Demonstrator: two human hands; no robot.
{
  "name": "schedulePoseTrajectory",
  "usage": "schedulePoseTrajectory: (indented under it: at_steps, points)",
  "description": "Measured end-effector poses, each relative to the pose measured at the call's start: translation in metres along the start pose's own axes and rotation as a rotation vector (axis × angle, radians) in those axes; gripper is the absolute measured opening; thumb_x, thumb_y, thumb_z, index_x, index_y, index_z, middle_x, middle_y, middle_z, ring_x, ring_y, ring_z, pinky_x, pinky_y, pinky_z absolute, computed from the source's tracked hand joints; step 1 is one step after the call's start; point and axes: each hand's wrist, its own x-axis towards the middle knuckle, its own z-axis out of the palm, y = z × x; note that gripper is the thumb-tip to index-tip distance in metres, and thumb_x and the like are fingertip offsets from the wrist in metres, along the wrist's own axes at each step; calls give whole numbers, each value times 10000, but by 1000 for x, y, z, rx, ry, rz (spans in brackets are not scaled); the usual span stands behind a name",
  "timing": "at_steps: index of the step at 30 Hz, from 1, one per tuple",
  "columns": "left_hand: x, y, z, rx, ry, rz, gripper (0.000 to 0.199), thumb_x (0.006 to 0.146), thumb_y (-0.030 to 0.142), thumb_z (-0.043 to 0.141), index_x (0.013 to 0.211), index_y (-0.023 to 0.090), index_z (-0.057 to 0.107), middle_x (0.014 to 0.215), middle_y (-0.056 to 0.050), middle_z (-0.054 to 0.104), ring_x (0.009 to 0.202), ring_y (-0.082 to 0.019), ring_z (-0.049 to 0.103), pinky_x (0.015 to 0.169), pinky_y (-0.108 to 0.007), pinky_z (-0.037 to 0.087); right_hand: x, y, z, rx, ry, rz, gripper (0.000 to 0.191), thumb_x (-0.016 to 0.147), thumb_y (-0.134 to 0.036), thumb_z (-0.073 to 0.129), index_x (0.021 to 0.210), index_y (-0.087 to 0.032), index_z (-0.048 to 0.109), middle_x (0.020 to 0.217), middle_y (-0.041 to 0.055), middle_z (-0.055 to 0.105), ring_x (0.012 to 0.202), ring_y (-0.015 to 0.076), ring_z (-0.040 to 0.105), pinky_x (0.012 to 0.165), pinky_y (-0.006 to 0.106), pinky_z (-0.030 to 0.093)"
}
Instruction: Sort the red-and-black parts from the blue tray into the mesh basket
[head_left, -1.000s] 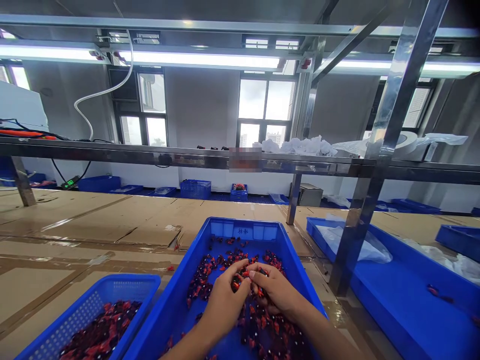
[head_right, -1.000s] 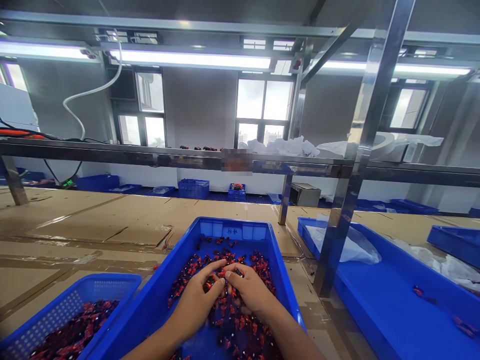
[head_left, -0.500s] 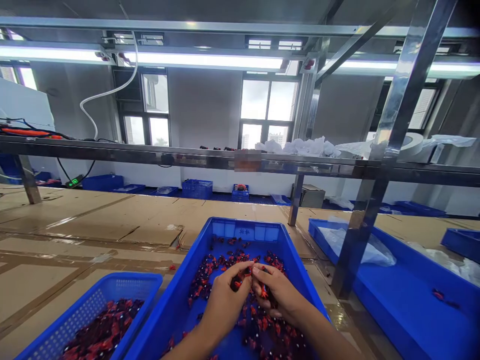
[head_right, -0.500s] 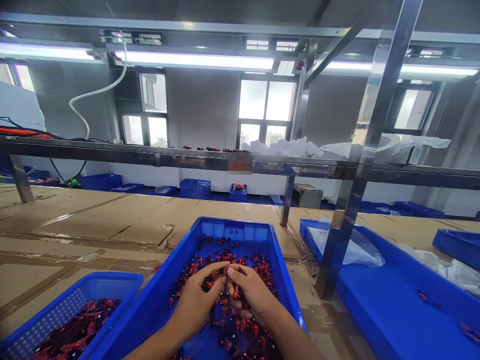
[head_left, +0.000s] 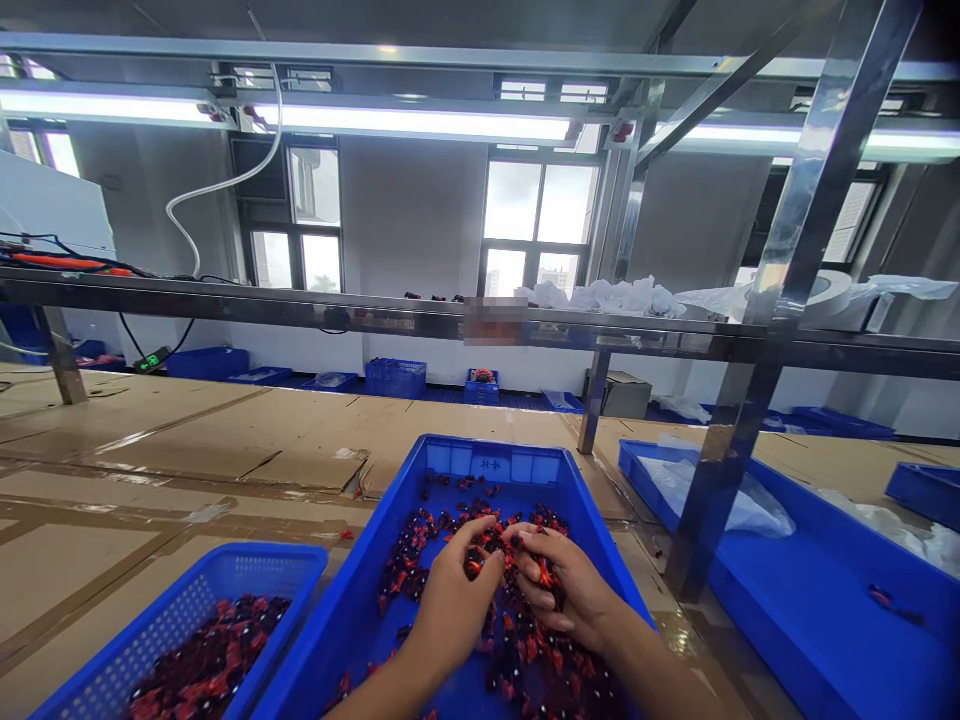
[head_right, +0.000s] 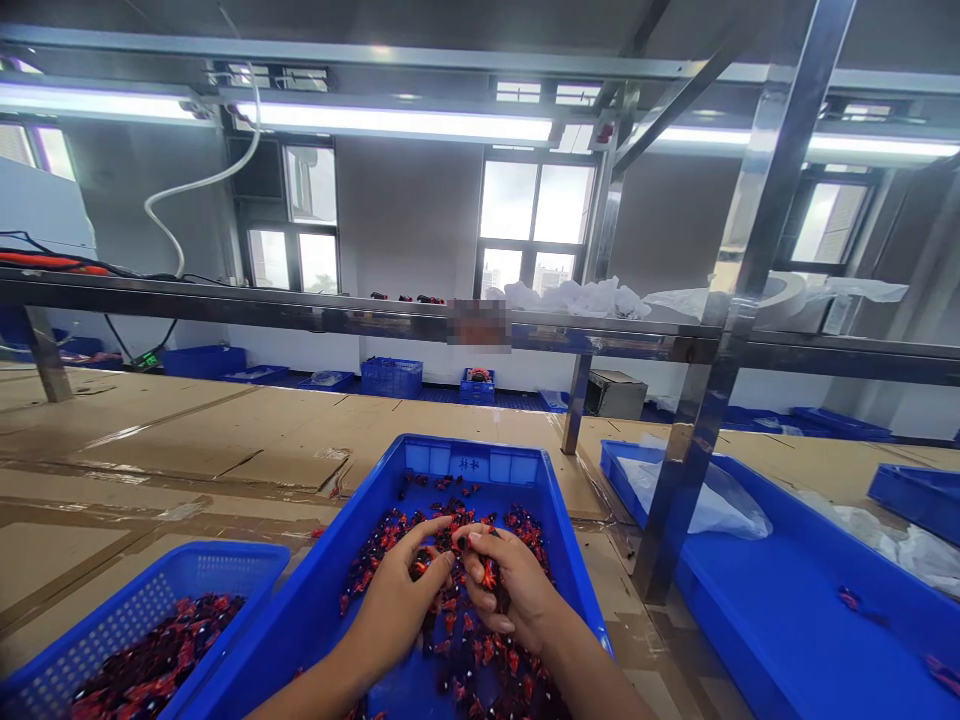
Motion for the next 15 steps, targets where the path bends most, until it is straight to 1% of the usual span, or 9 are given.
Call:
schedulePoseTrajectory:
  at_steps: [3, 4, 6, 9, 10, 12, 13, 14, 15]
  points:
    - [0, -4, 2, 39, -26, -10, 424, 820, 328, 536, 1209, 179, 614, 1015, -54, 687, 808, -185, 614, 788, -284, 455, 1, 0, 0, -23, 5, -8, 300, 812, -392, 652, 1025, -192, 583, 601, -79, 473, 341, 33, 338, 246, 126, 191]
    - [-1, -6, 4, 61, -44, -11, 409, 814, 308, 530, 1190, 180, 626, 1003, -52, 694, 786, -183, 618, 774, -282, 458, 1, 0, 0, -27, 1, -7, 296, 812, -391, 653, 1020, -192, 585, 598, -79, 473, 338, 33, 336, 244, 128, 195]
    - [-5, -14, 6, 137, -106, 0, 345, 801, 271, 514, 1097, 196, 673, 913, -39, 709, 731, -183, 619, 708, -275, 457, 0, -1, 0, -27, -4, 0, 278, 820, -382, 646, 1014, -191, 590, 592, -76, 472, 336, 34, 324, 239, 130, 200]
    - [-14, -31, 12, 296, -226, 59, 237, 777, 235, 521, 903, 230, 720, 828, -35, 715, 719, -206, 633, 629, -276, 444, -2, 0, 3, -24, 29, 14, 254, 836, -381, 636, 1004, -197, 588, 574, -74, 465, 335, 36, 304, 234, 127, 194]
    - [-17, -38, 15, 341, -270, 58, 218, 776, 230, 530, 876, 235, 724, 815, -42, 715, 719, -219, 641, 623, -287, 449, -3, 1, 4, -27, 46, 19, 252, 836, -385, 638, 1000, -201, 584, 570, -73, 465, 335, 37, 305, 234, 125, 194]
    - [-20, -50, 22, 402, -371, 9, 167, 788, 221, 558, 805, 230, 724, 774, -66, 705, 731, -246, 657, 651, -325, 479, -4, 4, 8, -45, 77, 35, 264, 828, -406, 651, 989, -212, 574, 565, -72, 467, 334, 39, 307, 236, 122, 195]
    - [-21, -55, 26, 400, -425, -26, 132, 800, 224, 585, 774, 220, 714, 766, -75, 695, 747, -248, 658, 690, -345, 494, -3, 7, 12, -61, 90, 42, 276, 818, -423, 661, 980, -219, 569, 564, -73, 470, 329, 39, 304, 235, 122, 193]
    - [-22, -58, 29, 389, -440, -51, 103, 808, 243, 623, 753, 203, 699, 768, -81, 683, 756, -240, 655, 704, -351, 507, -2, 10, 16, -84, 103, 51, 290, 808, -445, 667, 963, -224, 564, 564, -73, 477, 322, 38, 299, 233, 124, 187]
    - [-23, -61, 31, 364, -426, -65, 116, 847, 275, 615, 813, 193, 689, 832, -78, 678, 794, -218, 648, 728, -350, 516, 1, 13, 21, -118, 113, 66, 304, 799, -477, 667, 931, -225, 561, 554, -73, 479, 312, 38, 290, 232, 127, 181]
